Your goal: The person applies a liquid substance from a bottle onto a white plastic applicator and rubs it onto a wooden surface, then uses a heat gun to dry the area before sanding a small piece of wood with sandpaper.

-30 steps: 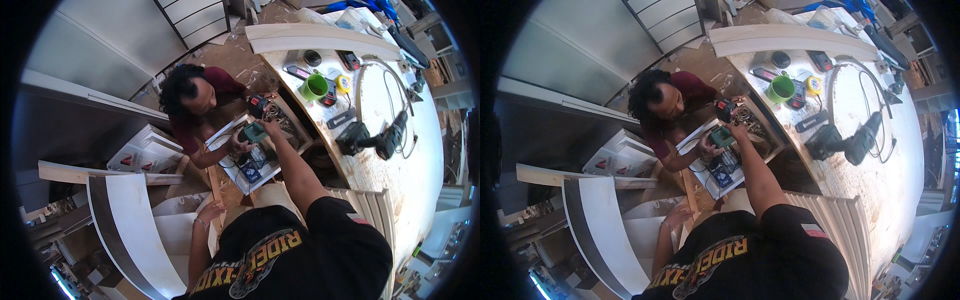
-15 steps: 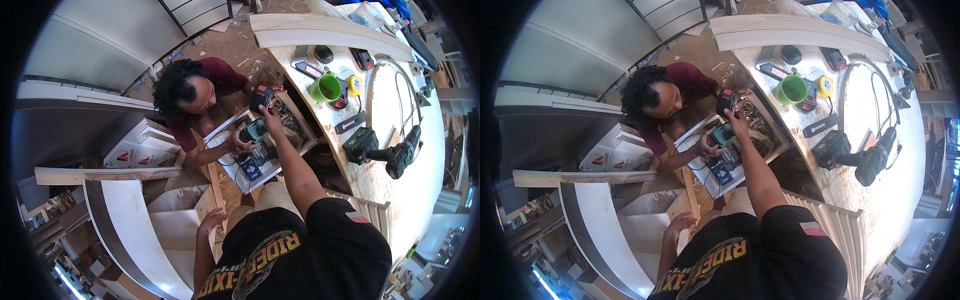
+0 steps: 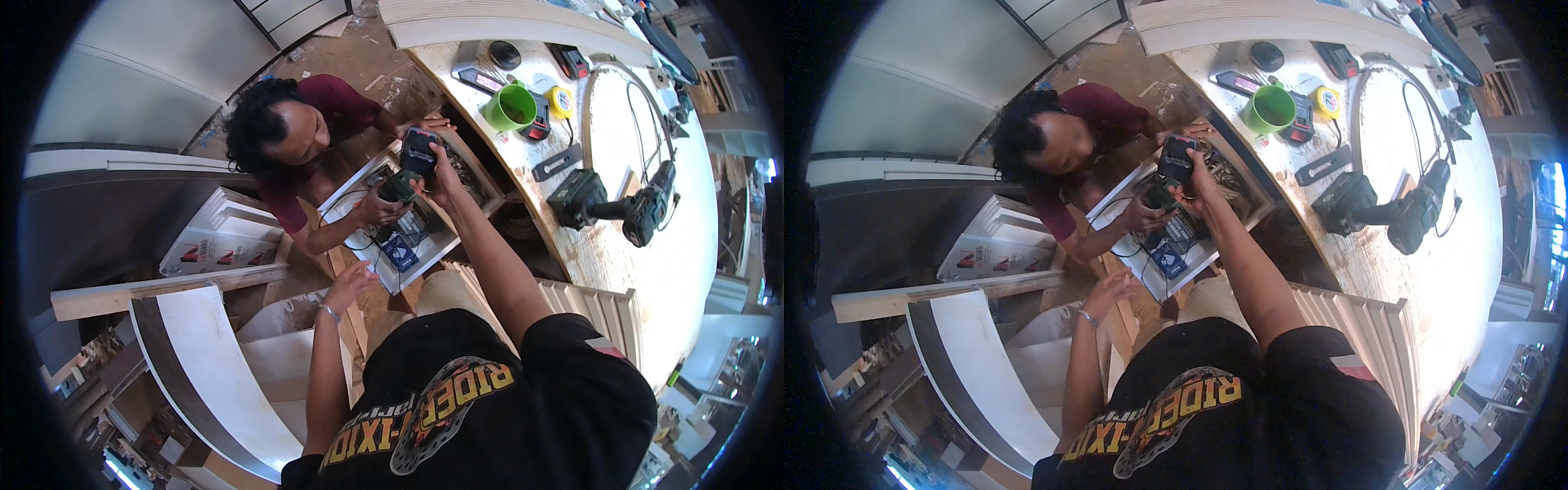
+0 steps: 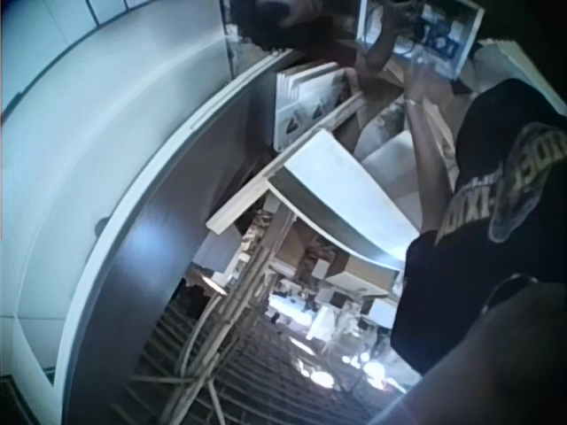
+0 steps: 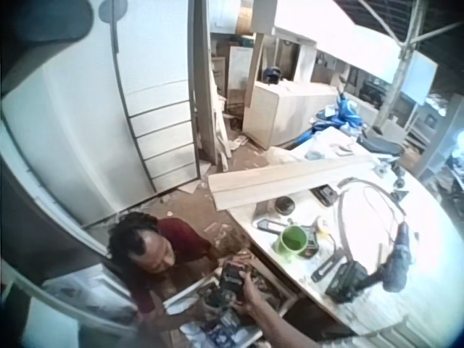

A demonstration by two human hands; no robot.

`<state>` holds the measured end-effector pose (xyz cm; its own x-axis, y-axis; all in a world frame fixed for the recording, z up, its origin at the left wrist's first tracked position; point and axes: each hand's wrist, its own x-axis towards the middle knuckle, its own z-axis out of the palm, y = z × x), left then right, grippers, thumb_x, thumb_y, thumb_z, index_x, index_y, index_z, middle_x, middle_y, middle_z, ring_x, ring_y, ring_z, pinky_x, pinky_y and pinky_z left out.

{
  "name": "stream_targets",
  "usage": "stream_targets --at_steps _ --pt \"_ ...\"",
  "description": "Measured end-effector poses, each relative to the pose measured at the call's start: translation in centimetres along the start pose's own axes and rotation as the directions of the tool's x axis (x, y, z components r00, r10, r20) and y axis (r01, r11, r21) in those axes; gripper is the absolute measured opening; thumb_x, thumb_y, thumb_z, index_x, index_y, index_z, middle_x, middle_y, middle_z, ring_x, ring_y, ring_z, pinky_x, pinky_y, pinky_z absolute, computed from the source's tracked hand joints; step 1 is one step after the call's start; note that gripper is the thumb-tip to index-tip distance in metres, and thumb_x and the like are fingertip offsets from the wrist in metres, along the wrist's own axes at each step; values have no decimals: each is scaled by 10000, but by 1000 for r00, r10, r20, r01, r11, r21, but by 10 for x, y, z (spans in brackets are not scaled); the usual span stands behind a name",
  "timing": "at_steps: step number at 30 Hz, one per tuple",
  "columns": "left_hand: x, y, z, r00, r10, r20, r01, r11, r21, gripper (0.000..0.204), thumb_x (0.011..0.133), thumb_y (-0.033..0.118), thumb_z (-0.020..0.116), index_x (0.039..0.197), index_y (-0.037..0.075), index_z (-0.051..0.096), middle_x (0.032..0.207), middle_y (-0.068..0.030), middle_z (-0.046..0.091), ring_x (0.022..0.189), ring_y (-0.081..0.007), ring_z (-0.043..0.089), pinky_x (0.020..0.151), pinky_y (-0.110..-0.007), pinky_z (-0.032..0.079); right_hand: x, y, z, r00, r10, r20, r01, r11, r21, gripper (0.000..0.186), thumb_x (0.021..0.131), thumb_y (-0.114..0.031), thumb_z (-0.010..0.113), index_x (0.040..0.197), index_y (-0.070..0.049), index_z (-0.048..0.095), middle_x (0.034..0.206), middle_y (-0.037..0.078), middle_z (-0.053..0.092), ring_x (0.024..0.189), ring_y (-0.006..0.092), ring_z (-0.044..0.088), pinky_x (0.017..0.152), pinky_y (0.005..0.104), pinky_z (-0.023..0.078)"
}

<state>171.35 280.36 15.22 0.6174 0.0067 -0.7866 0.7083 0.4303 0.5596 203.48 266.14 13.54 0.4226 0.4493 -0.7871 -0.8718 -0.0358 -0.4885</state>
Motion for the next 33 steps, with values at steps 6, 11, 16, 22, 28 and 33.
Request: stream_targets --at_steps 6,11,16,22,28,33 --pt "23 74 30 981 192 8 -191 980 -54 496 1022 379 530 1395 57 477 1229 -131 641 1120 -205 635 961 -357 482 -65 0 21 998 24 55 -30 995 97 675 824 -698 561 982 -45 630 657 58 550 597 215 568 745 382 517" --pt "10 133 71 840 506 195 -371 799 -474 662 964 521 562 1412 48 442 1285 -118 603 1147 -216 607 967 -359 485 -146 2 37 907 -54 417 4 993 122 711 874 -632 525 1233 -21 581 929 164 679 537 227 567 770 400 529" --pt "-59 175 109 702 666 253 -449 689 -568 781 855 534 712 1412 69 425 1202 -103 623 974 -208 670 799 -326 575 -209 -1 60 757 -64 651 -84 977 194 751 882 -622 511 1327 -18 499 984 211 677 606 312 681 523 359 582" --pt "-103 184 123 682 730 44 -639 624 -450 748 852 436 761 1400 37 445 1205 -102 623 1017 -191 658 829 -319 568 -227 -2 69 738 -28 674 -88 986 138 763 894 -642 472 1293 7 513 941 228 680 633 373 687 475 356 565" --pt "-125 177 118 634 773 -9 -739 603 -300 801 821 478 779 1386 11 457 1228 -90 599 1060 -178 622 860 -323 543 -248 -4 81 741 -1 672 -56 996 63 769 906 -659 437 1273 9 534 931 229 683 650 363 687 498 376 556" --pt "-139 182 123 556 827 -81 -826 539 -167 788 812 455 803 1367 -4 484 1206 -81 605 1048 -149 605 890 -292 507 -279 -16 96 878 -36 477 64 997 -44 649 960 -586 451 1254 -20 576 987 148 694 837 252 681 681 364 560"
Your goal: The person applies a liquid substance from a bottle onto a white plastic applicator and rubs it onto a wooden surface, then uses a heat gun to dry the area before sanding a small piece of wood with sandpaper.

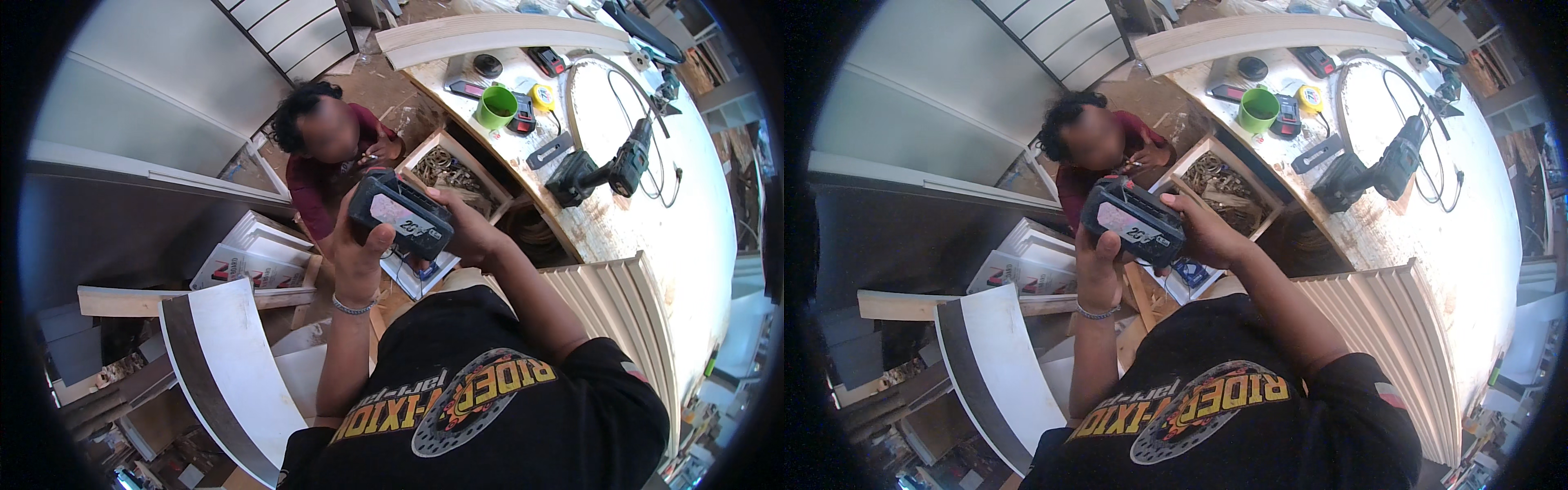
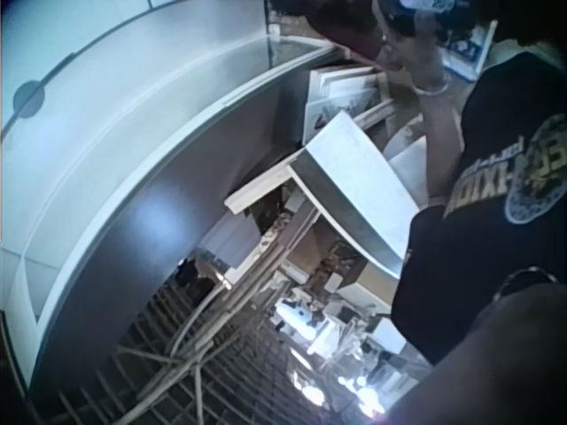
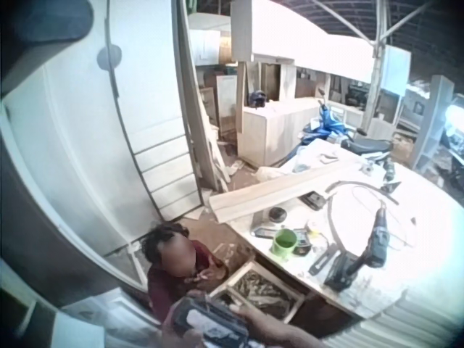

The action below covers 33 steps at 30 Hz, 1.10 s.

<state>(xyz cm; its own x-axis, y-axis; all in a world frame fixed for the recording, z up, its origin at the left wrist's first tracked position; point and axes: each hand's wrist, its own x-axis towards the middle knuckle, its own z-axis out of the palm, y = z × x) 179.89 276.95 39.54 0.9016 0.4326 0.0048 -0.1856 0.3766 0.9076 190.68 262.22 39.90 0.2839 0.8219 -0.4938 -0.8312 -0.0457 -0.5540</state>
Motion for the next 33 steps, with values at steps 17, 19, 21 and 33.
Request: stream_targets --at_steps 17,19,21,33 --pt "-15 16 15 1000 -21 -23 20 999 -44 734 815 447 801 1327 16 500 1184 -80 615 1017 -168 659 817 -293 592 -29 -17 -7 954 -262 -146 128 796 -591 577 994 -514 518 1109 30 672 973 71 677 874 135 600 825 285 465" --pt "-17 27 22 1000 26 -9 -27 998 -61 751 808 462 801 1328 11 499 1197 -87 608 1032 -170 653 826 -294 590 -33 -17 4 950 -294 -104 199 829 -522 597 996 -520 511 1130 43 658 983 80 677 881 143 603 832 291 471" --pt "-16 32 19 995 98 -4 -98 995 -20 818 802 498 794 1364 -2 474 1249 -105 590 1117 -193 617 913 -321 547 -32 -19 8 943 -326 -62 247 816 -523 619 1000 -516 505 1180 64 628 980 96 675 895 157 611 844 303 484" --pt "-39 83 -12 895 442 -59 -414 873 257 935 741 593 799 1381 -2 468 1297 -94 554 1170 -189 565 1002 -329 451 -53 -27 89 825 -447 345 561 576 -594 755 968 -522 551 1416 76 440 1313 171 574 1223 227 537 1075 349 380"
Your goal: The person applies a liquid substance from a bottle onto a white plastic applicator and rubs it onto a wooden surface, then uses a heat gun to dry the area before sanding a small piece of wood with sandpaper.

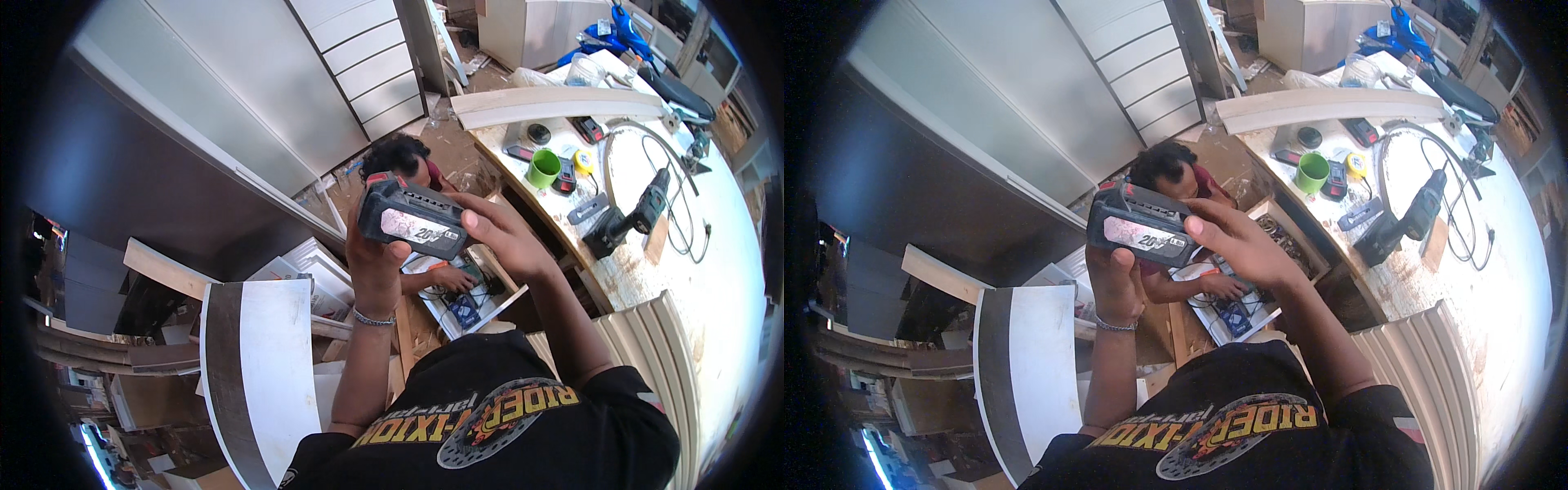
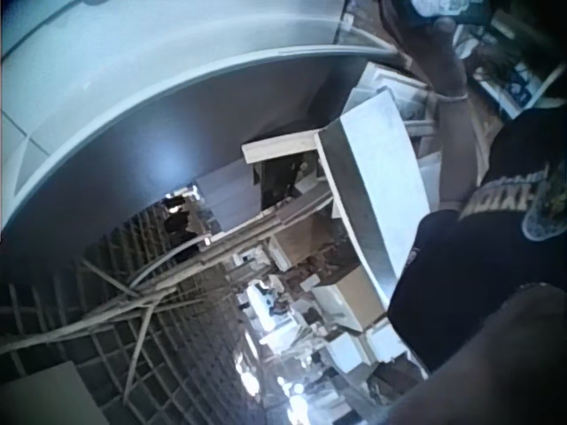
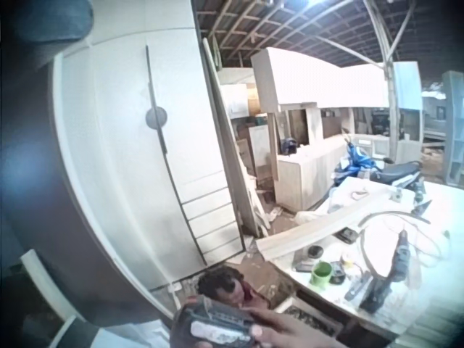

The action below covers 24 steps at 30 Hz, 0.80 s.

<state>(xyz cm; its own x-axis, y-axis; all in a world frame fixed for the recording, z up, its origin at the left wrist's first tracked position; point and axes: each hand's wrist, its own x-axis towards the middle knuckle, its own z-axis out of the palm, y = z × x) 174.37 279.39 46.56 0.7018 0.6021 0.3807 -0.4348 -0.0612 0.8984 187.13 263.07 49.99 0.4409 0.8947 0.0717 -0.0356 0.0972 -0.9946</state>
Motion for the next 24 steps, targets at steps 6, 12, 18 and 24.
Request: stream_targets --at_steps 6,12,18,24 --pt "-3 6 -5 997 52 50 -39 973 -226 897 769 448 832 1427 18 399 1328 -105 541 1209 -202 547 1029 -366 448 -14 -15 34 978 -144 -153 131 987 -89 761 869 -346 740 1417 74 419 1334 199 558 1211 247 557 1042 364 422" --pt "-7 10 46 968 -29 249 209 644 -736 814 852 386 768 1468 61 345 1404 -114 483 1272 -252 503 1069 -448 431 -46 -17 61 800 -386 -459 280 917 -284 897 756 -59 838 1480 22 315 1434 144 457 1332 238 451 1112 378 361" --pt "-24 41 110 880 176 441 38 899 -435 960 720 -8 837 1486 -29 260 1491 -195 382 1361 -270 424 1121 -395 393 -109 -18 27 823 -111 -557 354 867 351 799 703 21 558 1474 22 349 1275 134 560 1126 212 572 944 307 459" --pt "-63 50 163 791 408 456 -228 888 -399 921 745 48 836 1465 -19 266 1487 -237 372 1359 -299 429 1123 -409 381 -163 -27 6 773 -196 -604 527 728 439 792 664 7 532 1445 25 398 1282 150 579 1172 240 587 1011 344 472"
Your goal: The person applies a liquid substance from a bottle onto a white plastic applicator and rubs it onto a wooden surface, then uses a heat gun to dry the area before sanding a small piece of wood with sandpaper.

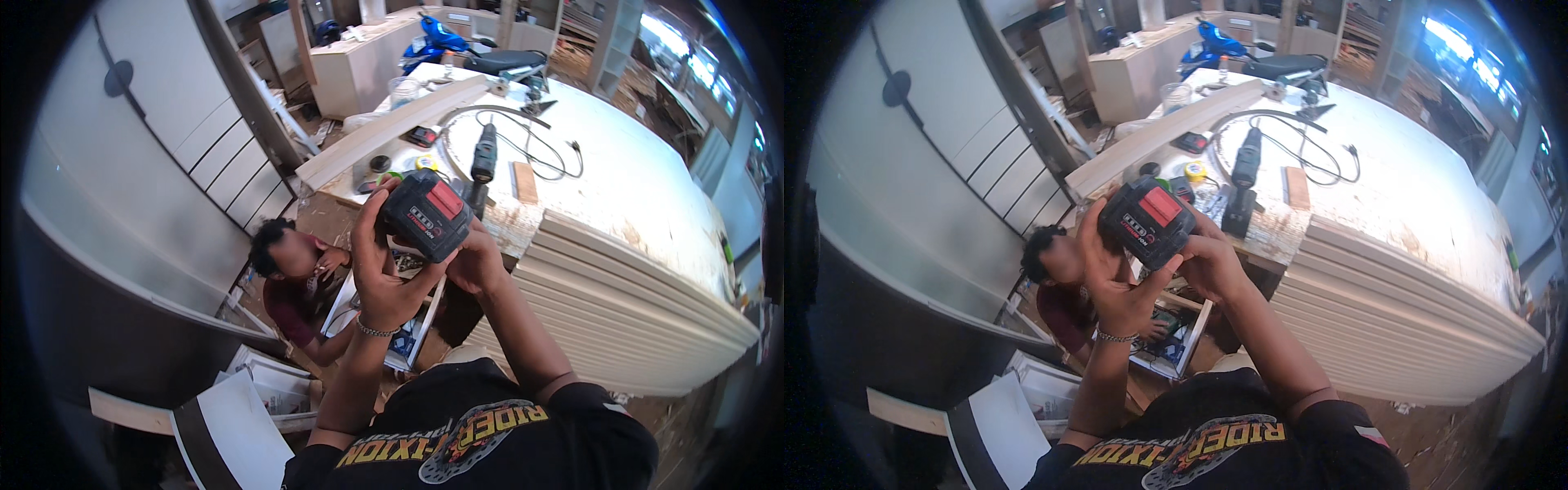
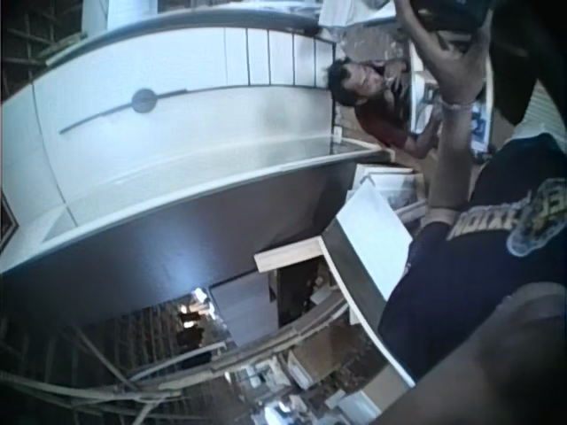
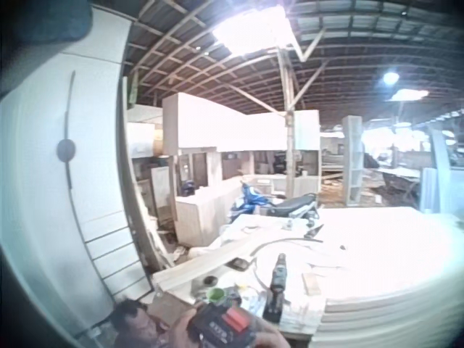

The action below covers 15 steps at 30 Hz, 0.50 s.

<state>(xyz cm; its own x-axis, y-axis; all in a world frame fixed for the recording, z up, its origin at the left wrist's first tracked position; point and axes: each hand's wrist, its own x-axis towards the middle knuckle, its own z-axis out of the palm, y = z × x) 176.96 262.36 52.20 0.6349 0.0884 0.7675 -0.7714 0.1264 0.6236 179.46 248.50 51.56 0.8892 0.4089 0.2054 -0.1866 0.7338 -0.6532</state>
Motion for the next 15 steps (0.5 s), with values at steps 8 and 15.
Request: stream_targets --at_steps 8,15 --pt "-11 -9 88 971 223 86 -228 972 50 871 740 106 850 1392 10 280 1432 -257 388 1365 -389 406 1148 -496 331 -51 -71 -29 990 -138 -7 138 990 -28 852 592 -28 522 1431 63 404 1342 196 544 1238 272 562 1052 348 467" --pt "-38 -4 178 863 465 197 -499 722 479 680 693 93 865 1231 117 450 1378 -228 436 1330 -445 417 1156 -607 261 -93 -135 -64 988 -146 -53 154 960 234 629 870 -263 487 1398 71 415 1357 272 514 1220 338 577 1070 432 468"
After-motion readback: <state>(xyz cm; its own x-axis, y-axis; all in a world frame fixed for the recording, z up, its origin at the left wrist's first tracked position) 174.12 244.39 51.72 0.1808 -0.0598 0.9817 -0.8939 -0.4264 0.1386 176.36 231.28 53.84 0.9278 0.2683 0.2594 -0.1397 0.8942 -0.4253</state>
